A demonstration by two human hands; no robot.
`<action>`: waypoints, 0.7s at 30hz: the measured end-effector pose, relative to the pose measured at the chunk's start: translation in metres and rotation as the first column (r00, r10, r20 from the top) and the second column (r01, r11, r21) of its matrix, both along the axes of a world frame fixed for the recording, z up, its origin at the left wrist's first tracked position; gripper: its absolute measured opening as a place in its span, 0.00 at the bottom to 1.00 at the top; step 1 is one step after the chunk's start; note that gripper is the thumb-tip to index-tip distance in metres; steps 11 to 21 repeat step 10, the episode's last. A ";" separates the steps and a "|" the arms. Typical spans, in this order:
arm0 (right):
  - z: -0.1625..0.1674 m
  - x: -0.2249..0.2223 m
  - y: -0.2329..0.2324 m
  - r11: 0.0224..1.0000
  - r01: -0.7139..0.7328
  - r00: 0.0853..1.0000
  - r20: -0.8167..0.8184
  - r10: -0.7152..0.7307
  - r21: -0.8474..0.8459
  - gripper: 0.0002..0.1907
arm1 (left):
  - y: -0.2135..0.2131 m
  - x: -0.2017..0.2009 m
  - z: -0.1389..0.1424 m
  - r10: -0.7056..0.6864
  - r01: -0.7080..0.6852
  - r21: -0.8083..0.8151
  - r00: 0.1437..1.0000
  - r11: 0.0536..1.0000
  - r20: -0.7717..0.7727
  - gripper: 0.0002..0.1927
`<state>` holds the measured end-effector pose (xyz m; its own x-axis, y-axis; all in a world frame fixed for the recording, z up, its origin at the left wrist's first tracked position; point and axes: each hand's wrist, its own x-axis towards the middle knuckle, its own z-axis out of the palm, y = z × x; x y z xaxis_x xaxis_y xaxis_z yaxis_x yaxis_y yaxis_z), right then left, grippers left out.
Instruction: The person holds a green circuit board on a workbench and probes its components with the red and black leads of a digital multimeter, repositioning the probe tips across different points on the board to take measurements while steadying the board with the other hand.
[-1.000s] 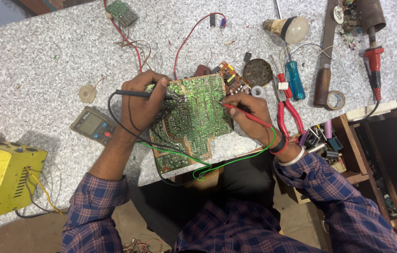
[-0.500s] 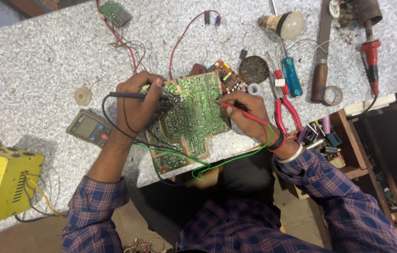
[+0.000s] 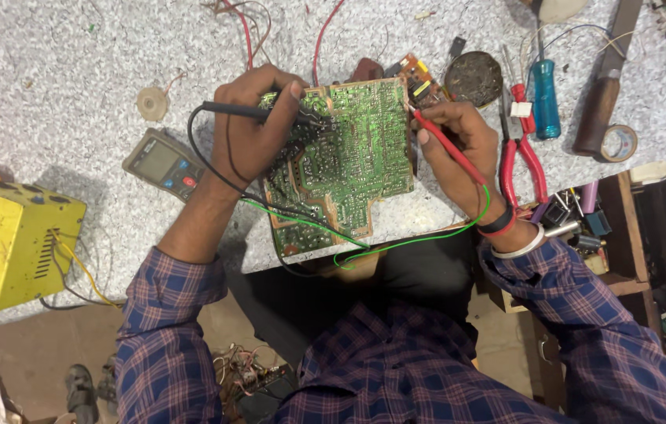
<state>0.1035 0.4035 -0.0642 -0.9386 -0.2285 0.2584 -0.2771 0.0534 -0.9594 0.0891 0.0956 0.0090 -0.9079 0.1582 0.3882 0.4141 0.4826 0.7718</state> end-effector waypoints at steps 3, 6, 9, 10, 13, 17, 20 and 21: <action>0.005 0.003 -0.002 1.000 0.005 1.000 -0.016 -0.004 0.028 0.12 | 0.000 0.001 -0.001 -0.002 0.001 -0.026 0.999 1.000 -0.040 0.10; 0.010 0.003 -0.002 0.995 0.038 0.999 -0.018 -0.036 0.094 0.13 | -0.001 0.001 -0.002 -0.001 0.000 -0.024 1.000 1.000 -0.031 0.10; 0.014 0.005 -0.002 0.998 0.014 1.000 -0.001 -0.014 0.066 0.15 | -0.001 0.001 -0.003 -0.005 0.005 -0.017 1.000 1.000 -0.019 0.10; 0.015 0.005 -0.002 0.998 0.005 1.000 -0.011 -0.004 0.065 0.15 | -0.001 0.001 -0.003 -0.004 0.004 -0.016 1.000 1.000 -0.013 0.10; 0.015 0.005 -0.002 0.998 0.005 1.000 -0.011 -0.004 0.065 0.15 | -0.001 0.001 -0.003 -0.004 0.004 -0.016 1.000 1.000 -0.013 0.10; 0.015 0.005 -0.002 0.998 0.005 1.000 -0.011 -0.004 0.065 0.15 | -0.001 0.001 -0.003 -0.004 0.004 -0.016 1.000 1.000 -0.013 0.10; 0.015 0.005 -0.002 0.998 0.005 1.000 -0.011 -0.004 0.065 0.15 | -0.001 0.001 -0.003 -0.004 0.004 -0.016 1.000 1.000 -0.013 0.10; 0.015 0.005 -0.002 0.998 0.005 1.000 -0.011 -0.004 0.065 0.15 | -0.001 0.001 -0.003 -0.004 0.004 -0.016 1.000 1.000 -0.013 0.10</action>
